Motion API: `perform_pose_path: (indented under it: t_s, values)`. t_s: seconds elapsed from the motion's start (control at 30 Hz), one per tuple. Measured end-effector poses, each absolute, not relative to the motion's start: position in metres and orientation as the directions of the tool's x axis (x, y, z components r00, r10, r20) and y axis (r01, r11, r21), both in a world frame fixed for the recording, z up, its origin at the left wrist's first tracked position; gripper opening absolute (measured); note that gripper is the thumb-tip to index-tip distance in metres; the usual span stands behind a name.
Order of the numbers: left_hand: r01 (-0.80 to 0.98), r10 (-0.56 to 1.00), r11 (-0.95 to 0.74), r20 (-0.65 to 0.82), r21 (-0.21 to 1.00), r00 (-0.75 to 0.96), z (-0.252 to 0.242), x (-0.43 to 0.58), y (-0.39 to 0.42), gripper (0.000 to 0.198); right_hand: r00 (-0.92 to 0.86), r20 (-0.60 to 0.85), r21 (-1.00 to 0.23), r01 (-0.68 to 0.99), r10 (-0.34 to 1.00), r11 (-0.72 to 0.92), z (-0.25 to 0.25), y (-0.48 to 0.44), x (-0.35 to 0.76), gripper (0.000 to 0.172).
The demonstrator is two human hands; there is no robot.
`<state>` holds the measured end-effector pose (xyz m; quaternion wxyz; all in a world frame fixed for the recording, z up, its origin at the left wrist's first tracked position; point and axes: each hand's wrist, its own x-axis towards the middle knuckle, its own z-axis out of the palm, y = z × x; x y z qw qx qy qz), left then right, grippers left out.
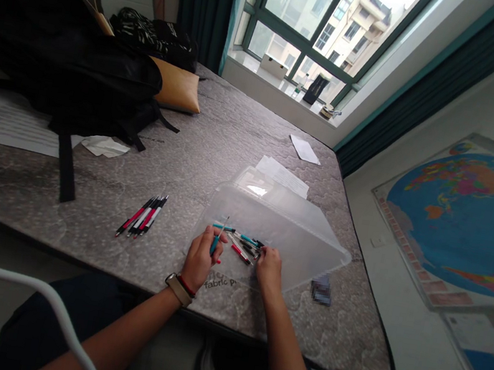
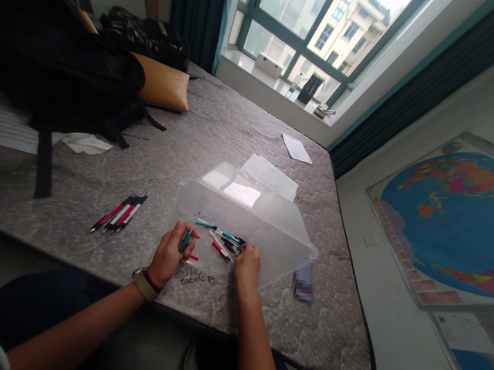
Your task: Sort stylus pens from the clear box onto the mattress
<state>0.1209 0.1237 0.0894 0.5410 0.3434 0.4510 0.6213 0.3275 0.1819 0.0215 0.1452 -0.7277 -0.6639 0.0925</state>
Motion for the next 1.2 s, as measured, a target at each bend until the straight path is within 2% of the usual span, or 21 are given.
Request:
perform_pose_path:
  t_s: [0.2,0.5,0.63,0.93,1.2]
  values:
    - [-0.364,0.982,-0.005,-0.065,0.931,-0.18,0.091,0.121,0.124,0.054,0.104,0.024,-0.243,0.965,0.994,-0.095,0.02,0.192,0.33,0.031]
    - [-0.342,0.989,-0.001,-0.049,0.94,-0.137,0.087,0.123,0.127,0.047,0.029,-0.168,-0.033,0.999,0.985,-0.035,0.031,0.212,0.337,0.026]
    - [-0.339,0.992,0.006,-0.048,0.941,-0.114,0.088,0.122,0.126,0.045,0.032,-0.199,0.0,0.999,0.979,-0.033,0.042,0.217,0.333,0.024]
    - [-0.319,0.993,-0.022,-0.017,0.948,-0.118,0.089,0.119,0.125,0.042,-0.011,-0.216,-0.043,0.999,0.976,0.002,0.054,0.216,0.331,0.017]
    - [-0.278,0.994,-0.024,-0.008,0.96,-0.113,0.085,0.122,0.126,0.041,0.028,-0.086,-0.234,0.971,0.996,-0.047,0.037,0.219,0.342,0.016]
